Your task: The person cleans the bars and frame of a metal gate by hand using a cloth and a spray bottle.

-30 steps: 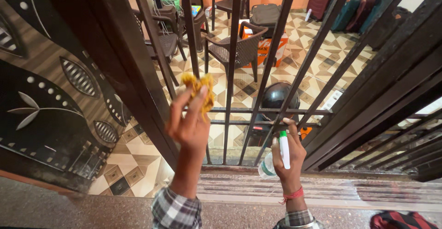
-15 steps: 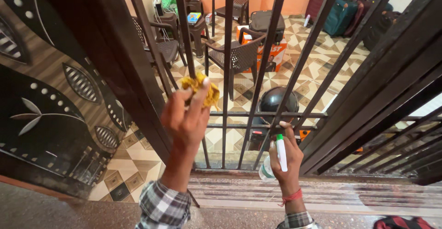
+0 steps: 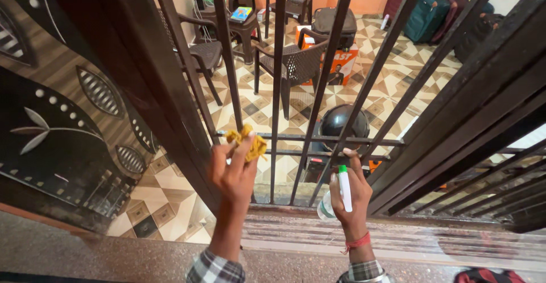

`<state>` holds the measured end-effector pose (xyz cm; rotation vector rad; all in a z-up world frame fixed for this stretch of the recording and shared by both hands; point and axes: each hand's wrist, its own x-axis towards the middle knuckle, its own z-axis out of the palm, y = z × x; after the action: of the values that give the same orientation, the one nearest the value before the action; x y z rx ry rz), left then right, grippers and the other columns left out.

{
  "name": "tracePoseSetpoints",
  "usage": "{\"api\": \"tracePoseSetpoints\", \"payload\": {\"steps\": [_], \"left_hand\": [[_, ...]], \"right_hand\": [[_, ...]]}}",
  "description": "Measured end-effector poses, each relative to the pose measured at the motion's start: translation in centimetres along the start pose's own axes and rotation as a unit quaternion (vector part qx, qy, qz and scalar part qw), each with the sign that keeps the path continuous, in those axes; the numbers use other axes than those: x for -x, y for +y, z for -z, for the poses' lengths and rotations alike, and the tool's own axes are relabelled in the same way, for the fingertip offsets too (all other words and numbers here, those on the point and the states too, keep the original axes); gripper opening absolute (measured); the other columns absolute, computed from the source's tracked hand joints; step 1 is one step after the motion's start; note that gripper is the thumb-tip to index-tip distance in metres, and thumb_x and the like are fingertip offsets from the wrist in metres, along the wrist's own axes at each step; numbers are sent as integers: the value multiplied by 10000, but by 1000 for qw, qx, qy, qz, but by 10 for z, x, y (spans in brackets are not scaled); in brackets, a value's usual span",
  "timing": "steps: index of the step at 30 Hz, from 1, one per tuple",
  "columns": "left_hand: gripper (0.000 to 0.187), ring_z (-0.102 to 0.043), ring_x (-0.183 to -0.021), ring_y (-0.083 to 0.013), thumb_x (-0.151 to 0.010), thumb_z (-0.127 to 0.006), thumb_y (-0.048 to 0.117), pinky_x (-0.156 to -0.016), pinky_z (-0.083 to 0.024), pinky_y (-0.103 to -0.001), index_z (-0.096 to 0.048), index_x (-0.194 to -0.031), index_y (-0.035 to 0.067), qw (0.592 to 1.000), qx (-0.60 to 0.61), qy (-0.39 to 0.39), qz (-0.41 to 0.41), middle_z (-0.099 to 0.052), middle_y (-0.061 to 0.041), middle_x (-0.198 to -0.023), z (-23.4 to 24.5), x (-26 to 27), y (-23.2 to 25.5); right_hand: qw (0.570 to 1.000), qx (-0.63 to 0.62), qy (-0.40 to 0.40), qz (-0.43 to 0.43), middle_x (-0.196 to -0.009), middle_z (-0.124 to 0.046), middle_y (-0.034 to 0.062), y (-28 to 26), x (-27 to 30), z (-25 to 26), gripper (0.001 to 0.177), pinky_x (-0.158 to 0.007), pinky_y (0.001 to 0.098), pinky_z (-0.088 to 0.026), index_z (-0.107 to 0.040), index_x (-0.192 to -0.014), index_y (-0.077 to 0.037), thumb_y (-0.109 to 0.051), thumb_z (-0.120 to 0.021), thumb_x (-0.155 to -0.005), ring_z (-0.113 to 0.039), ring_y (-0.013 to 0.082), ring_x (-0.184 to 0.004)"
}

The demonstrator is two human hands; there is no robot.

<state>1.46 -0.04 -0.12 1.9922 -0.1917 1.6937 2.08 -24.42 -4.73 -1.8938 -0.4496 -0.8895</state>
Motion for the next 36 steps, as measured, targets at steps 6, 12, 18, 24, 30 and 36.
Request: {"api": "tracePoseSetpoints", "payload": {"steps": [6,12,18,24,30,36], "left_hand": [[468,-635,-867,-156,-811,-934,28,-694,-609,-234,-748,-1225,142,997,-15,40,-63,-583,-55,-1006,-15,-55,-4],[501,-652,-922,-154,-802,-890,-22,-721,-624,-240,-743,-1245,160,1000,19,1,-2,-590,-50,-1042,-2,-46,3],[603,-679,-889,-177,-674,-889,-69,-737,-586,-317,-759,-1203,189,997,14,-25,76,-624,-47,-1014,9,26,2],[605,-705,-934,-192,-664,-862,-67,-760,-616,-317,-747,-1211,163,994,57,-46,83,-639,-61,-1040,14,14,3],[470,-700,-913,-157,-793,-875,-79,-684,-631,-243,-757,-1194,135,999,39,23,23,-633,-48,-1015,4,-43,-3],[446,-733,-1054,-229,-872,-825,-94,-787,-627,-268,-710,-1249,115,996,70,28,43,-620,-116,-1101,-3,-13,-18]], "right_hand": [[1000,-2,-13,-26,-1410,-620,244,-6,-3,3,125,-743,303,-546,-679,-933,13,-23,-650,-816,-736,245,-850],[1000,-16,-8,1,-1396,-621,243,-7,-3,3,137,-815,315,-551,-673,-956,13,-23,-638,-828,-740,270,-970],[1000,-8,-15,9,-1408,-620,223,-6,-3,4,158,-807,322,-552,-668,-941,11,-22,-641,-789,-730,276,-920],[999,8,-22,-30,-1431,-617,207,-5,-2,5,154,-745,315,-555,-666,-933,20,-15,-640,-785,-729,248,-817],[1000,5,-7,-5,-1422,-621,214,-1,1,1,171,-828,324,-558,-670,-961,16,-5,-635,-795,-740,279,-969],[999,31,3,14,-1454,-594,244,-1,3,-2,216,-912,359,-551,-682,-996,17,-35,-645,-789,-707,343,-1160]]}}
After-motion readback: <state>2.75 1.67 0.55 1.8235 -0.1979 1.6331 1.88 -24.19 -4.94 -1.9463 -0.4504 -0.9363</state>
